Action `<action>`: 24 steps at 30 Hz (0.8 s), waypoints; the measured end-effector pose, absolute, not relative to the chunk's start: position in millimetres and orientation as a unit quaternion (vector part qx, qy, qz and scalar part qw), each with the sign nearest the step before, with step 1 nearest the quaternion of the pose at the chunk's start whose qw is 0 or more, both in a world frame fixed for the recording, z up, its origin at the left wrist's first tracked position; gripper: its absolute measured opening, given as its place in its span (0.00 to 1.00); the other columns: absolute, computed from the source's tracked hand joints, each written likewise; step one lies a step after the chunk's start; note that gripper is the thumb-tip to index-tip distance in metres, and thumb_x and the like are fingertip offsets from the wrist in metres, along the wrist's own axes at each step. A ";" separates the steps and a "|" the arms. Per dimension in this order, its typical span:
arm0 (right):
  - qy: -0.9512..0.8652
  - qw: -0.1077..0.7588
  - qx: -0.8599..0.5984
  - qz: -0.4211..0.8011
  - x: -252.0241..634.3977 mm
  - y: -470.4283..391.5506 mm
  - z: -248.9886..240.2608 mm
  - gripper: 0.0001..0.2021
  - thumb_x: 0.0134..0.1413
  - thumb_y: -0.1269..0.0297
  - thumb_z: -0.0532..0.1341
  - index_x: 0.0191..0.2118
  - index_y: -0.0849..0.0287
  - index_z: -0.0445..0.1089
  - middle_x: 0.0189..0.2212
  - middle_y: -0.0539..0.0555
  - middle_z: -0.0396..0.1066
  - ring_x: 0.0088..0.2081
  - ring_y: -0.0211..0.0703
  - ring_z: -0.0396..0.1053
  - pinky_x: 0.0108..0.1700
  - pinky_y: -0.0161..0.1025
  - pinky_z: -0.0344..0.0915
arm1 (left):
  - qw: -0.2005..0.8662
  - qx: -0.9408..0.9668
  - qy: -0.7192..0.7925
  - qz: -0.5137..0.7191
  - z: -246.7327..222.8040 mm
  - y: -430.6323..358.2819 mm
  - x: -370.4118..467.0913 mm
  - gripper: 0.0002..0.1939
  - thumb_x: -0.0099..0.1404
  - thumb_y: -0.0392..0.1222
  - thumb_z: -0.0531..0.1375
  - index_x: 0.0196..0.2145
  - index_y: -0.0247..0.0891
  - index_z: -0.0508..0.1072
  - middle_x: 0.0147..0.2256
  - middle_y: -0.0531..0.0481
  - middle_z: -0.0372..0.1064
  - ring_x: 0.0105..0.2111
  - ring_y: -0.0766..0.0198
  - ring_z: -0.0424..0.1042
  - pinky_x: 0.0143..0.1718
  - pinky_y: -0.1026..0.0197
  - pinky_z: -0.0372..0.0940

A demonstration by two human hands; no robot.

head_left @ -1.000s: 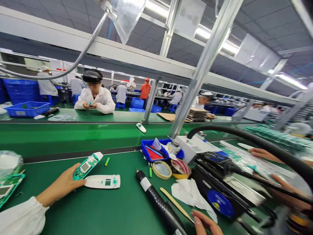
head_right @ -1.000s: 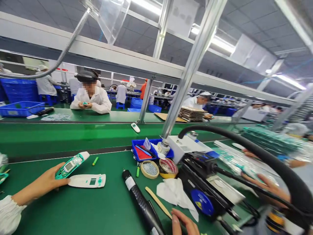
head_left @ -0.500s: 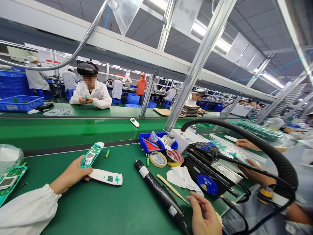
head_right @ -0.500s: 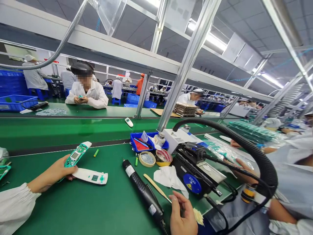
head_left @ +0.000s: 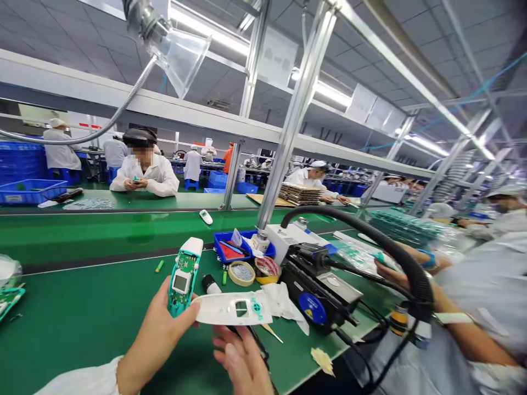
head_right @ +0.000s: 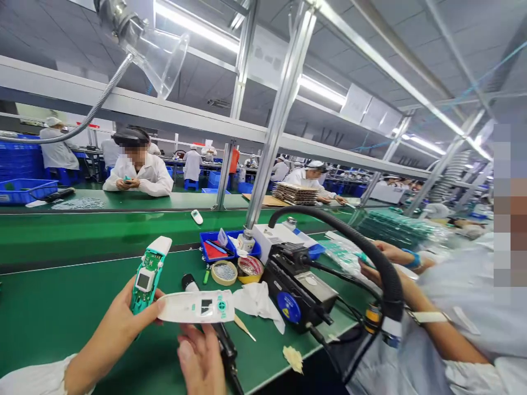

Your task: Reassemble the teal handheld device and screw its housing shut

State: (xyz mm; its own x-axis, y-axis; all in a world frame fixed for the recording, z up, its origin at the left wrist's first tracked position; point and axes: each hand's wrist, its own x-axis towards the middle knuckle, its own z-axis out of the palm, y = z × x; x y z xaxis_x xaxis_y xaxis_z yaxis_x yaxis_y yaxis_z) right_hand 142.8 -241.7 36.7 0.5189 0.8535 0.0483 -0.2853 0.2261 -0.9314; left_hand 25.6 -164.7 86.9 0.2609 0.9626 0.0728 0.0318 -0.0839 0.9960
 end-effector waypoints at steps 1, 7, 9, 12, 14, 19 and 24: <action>-0.285 0.743 -0.451 0.404 140.5 -238.2 36.5 0.31 0.39 0.48 0.64 0.50 0.55 0.62 0.39 0.56 0.72 0.40 0.49 0.70 0.43 0.44 0.65 | 0.531 0.593 0.416 0.439 85.8 -172.1 35.5 0.19 0.50 0.52 0.59 0.35 0.36 0.63 0.29 0.50 0.67 0.27 0.64 0.67 0.32 0.61 0.64; -0.226 0.789 -0.406 0.402 171.3 -244.3 32.9 0.34 0.44 0.49 0.61 0.56 0.56 0.55 0.45 0.56 0.69 0.45 0.50 0.68 0.47 0.44 0.63 | 0.573 0.592 0.390 0.412 72.1 -198.8 82.1 0.29 0.43 0.52 0.63 0.41 0.35 0.64 0.36 0.44 0.70 0.35 0.57 0.69 0.36 0.60 0.65; -0.210 0.794 -0.413 0.394 186.6 -253.6 32.0 0.35 0.43 0.49 0.62 0.56 0.57 0.55 0.44 0.57 0.70 0.45 0.51 0.68 0.45 0.44 0.65 | 0.600 0.598 0.373 0.379 68.0 -200.3 91.2 0.31 0.43 0.53 0.63 0.43 0.35 0.63 0.35 0.45 0.70 0.34 0.57 0.69 0.34 0.60 0.66; -0.181 0.812 -0.445 0.332 209.3 -269.8 34.7 0.34 0.41 0.50 0.63 0.55 0.57 0.57 0.44 0.56 0.70 0.47 0.50 0.66 0.46 0.42 0.64 | 0.608 0.607 0.371 0.352 63.5 -198.2 97.7 0.31 0.43 0.55 0.63 0.42 0.35 0.63 0.33 0.46 0.70 0.32 0.58 0.69 0.30 0.61 0.67; -0.175 0.817 -0.468 0.289 222.4 -280.5 39.2 0.31 0.42 0.51 0.63 0.53 0.56 0.59 0.45 0.56 0.69 0.47 0.49 0.65 0.45 0.41 0.65 | 0.597 0.619 0.374 0.347 61.7 -196.1 97.6 0.29 0.44 0.56 0.63 0.40 0.35 0.64 0.33 0.46 0.70 0.31 0.58 0.69 0.30 0.61 0.67; -0.201 0.772 -0.541 0.268 240.0 -297.8 48.4 0.24 0.43 0.50 0.62 0.46 0.58 0.66 0.40 0.57 0.72 0.38 0.48 0.69 0.37 0.39 0.66 | 0.519 0.648 0.418 0.369 58.7 -193.8 91.4 0.27 0.46 0.56 0.61 0.39 0.36 0.65 0.34 0.45 0.70 0.33 0.58 0.70 0.33 0.63 0.66; -0.241 0.705 -0.600 0.292 250.0 -302.1 44.5 0.25 0.41 0.49 0.63 0.43 0.60 0.68 0.26 0.54 0.73 0.26 0.42 0.68 0.32 0.39 0.66 | 0.486 0.668 0.400 0.398 45.7 -192.4 90.6 0.23 0.48 0.55 0.61 0.37 0.38 0.66 0.31 0.48 0.71 0.30 0.60 0.70 0.31 0.64 0.66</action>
